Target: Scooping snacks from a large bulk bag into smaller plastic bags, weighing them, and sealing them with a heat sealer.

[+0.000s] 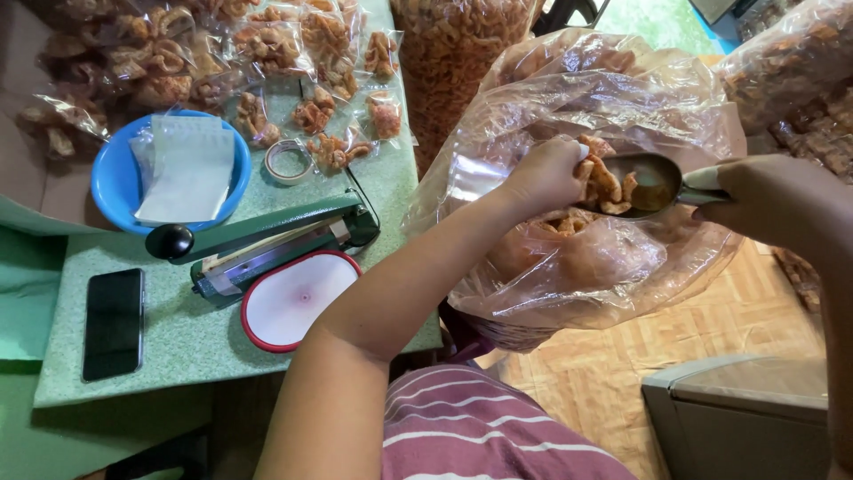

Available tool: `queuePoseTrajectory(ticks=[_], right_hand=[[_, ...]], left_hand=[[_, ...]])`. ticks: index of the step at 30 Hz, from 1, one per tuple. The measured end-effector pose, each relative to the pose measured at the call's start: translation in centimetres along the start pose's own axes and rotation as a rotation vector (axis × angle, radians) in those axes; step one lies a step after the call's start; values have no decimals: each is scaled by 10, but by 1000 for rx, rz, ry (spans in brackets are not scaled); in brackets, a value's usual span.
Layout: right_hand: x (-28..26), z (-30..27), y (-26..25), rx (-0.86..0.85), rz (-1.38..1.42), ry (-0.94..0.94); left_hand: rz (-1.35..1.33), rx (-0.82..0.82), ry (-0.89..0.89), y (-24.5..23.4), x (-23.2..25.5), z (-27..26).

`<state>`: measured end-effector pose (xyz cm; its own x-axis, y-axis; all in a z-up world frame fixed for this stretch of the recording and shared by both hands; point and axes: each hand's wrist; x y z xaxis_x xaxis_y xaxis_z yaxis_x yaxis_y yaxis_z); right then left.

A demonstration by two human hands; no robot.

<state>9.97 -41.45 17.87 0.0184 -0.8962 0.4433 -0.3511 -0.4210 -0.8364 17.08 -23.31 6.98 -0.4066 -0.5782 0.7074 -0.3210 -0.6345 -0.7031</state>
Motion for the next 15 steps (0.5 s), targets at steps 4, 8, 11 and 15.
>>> queuePoseTrajectory(ticks=[4, 8, 11, 15], right_hand=[[-9, 5, -17, -64, 38, -39], [-14, 14, -28, -126, 37, -82], [-20, 13, -41, -149, -23, -91], [-32, 8, -66, -185, -184, -18]], left_hand=[[44, -48, -30, -8, 14, -7], [69, -33, -7, -13, 19, -9], [143, -12, 60, -6, 17, -7], [243, -27, 45, -5, 16, -3]])
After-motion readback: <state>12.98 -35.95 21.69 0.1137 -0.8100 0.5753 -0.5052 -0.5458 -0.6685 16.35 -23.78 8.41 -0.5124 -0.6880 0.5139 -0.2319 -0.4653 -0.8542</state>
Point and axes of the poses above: each hand's wrist, its own z-axis towards the middle knuckle, its own y-axis out of the palm, x = y × z, and after that the axes turned 7 degrees about z, right-handed
